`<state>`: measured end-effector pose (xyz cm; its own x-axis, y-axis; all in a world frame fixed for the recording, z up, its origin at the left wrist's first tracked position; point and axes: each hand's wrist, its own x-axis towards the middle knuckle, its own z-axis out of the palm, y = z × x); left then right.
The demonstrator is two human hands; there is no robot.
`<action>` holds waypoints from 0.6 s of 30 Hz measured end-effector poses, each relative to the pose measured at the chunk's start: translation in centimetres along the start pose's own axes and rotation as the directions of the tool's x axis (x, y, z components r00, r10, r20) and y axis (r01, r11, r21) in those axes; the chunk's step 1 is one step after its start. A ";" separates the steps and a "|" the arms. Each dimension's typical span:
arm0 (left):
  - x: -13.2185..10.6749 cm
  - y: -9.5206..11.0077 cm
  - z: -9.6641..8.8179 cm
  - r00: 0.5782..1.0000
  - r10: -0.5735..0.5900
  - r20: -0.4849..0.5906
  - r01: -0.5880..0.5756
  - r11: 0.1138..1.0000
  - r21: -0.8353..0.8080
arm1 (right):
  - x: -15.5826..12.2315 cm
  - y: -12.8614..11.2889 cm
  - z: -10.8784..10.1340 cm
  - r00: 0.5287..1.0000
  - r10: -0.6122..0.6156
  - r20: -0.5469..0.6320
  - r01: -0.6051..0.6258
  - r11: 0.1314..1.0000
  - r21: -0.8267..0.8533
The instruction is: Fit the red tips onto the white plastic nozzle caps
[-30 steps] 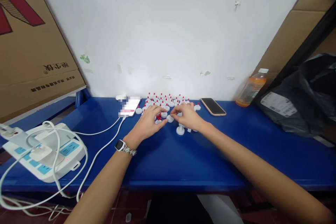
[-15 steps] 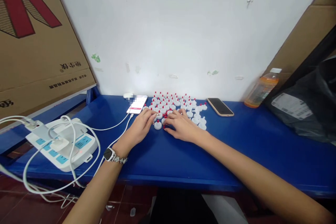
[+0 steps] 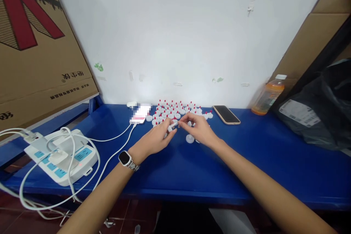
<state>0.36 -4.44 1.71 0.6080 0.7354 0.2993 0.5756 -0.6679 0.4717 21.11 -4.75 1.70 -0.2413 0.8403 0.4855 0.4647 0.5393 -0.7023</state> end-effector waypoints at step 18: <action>1.0 1.5 1.9 0.997 0.073 -0.037 -0.077 0.991 -0.107 | -0.2 0.0 0.3 0.978 0.202 -0.051 -0.143 0.828 0.542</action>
<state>2.90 -4.98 1.13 0.6278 0.6883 0.3635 0.4653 -0.7063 0.5335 20.87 -4.92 1.40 -0.0984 0.9279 0.3595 -0.0429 0.3570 -0.9331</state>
